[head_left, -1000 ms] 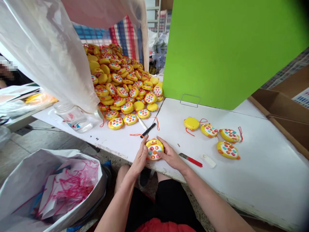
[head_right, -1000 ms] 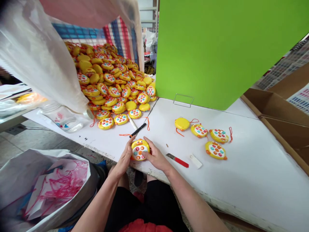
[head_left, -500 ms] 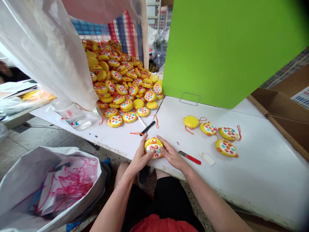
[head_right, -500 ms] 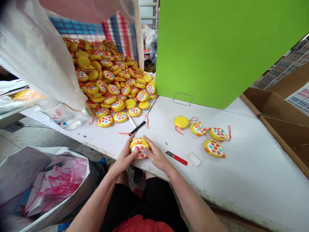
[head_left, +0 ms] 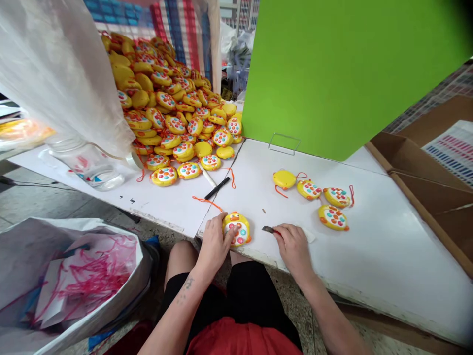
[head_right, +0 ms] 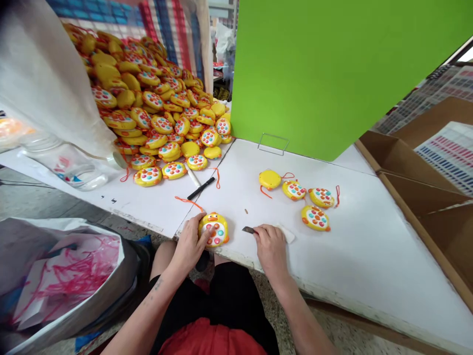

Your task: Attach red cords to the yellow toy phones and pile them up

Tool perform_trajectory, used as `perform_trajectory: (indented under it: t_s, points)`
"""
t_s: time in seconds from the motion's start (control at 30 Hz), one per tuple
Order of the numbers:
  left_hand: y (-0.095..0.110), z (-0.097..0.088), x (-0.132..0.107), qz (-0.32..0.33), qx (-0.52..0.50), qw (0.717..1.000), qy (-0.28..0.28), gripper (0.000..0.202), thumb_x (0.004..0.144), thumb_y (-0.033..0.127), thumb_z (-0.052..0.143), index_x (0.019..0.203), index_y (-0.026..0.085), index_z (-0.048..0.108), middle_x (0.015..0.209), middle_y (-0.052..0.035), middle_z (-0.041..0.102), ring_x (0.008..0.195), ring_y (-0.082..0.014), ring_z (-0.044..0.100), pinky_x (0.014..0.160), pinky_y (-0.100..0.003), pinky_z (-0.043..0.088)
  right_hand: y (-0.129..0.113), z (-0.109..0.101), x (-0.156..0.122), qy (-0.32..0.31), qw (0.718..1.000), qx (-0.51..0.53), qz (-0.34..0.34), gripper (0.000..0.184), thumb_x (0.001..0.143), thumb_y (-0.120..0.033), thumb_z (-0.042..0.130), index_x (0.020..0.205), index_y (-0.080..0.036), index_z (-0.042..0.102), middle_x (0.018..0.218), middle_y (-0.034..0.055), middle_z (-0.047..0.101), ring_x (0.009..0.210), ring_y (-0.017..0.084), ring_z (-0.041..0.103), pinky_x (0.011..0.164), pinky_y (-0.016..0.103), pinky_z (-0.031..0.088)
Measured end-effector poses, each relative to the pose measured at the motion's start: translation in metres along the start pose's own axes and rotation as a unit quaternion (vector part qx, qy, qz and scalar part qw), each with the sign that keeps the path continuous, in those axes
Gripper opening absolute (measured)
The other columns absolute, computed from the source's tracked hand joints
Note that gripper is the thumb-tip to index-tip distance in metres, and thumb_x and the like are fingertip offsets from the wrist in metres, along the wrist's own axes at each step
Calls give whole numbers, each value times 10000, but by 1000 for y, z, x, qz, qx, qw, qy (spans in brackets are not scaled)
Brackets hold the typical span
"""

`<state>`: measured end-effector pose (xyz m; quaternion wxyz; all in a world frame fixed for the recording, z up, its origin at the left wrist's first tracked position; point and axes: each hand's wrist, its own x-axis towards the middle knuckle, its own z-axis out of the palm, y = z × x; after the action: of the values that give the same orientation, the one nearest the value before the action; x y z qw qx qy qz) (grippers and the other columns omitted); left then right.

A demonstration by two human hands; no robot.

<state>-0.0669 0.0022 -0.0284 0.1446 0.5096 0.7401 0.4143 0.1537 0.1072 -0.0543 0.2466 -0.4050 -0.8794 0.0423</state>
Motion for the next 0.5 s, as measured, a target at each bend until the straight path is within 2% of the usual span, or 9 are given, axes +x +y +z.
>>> perform_trajectory:
  t_s: [0.1, 0.2, 0.3, 0.4, 0.5]
  points:
    - [-1, 4, -6, 20, 81, 996, -15, 465, 885, 470, 471, 1263, 203, 526, 1209, -118, 566, 1076, -292, 479, 946, -471, 358, -2, 1, 1, -20, 999, 24, -15, 227, 935, -240, 449, 1049, -177, 636, 994, 108, 621, 915, 251, 523, 825, 407, 413]
    - [3, 8, -13, 24, 129, 991, -36, 716, 776, 568, 585, 1364, 191, 430, 1267, -139, 524, 1125, -333, 427, 953, -508, 316, -4, -1, 4, -28, 998, 40, -26, 238, 924, -244, 470, 1089, -187, 632, 988, 105, 613, 902, 249, 522, 810, 397, 424]
    - [8, 12, -16, 24, 145, 988, -36, 915, 670, 637, 652, 1399, 161, 371, 1263, -160, 511, 1147, -357, 403, 962, -524, 289, -6, -4, 6, -38, 998, 56, -17, 179, 907, -223, 494, 991, -193, 649, 944, 94, 614, 884, 243, 529, 795, 383, 428]
    - [9, 14, -17, 25, 139, 990, -32, 872, 661, 631, 662, 1368, 187, 409, 1220, -141, 529, 1133, -348, 417, 961, -515, 289, -8, -8, 11, -76, 995, 63, -2, 118, 884, -198, 518, 917, -207, 630, 931, 77, 627, 874, 236, 539, 788, 377, 421]
    - [8, 15, -17, 28, 135, 990, -28, 839, 664, 621, 662, 1348, 197, 426, 1213, -133, 532, 1125, -346, 424, 958, -514, 292, -8, -13, 17, -116, 992, 48, 14, 100, 858, -190, 557, 936, -217, 615, 918, 60, 644, 879, 235, 546, 779, 366, 408]
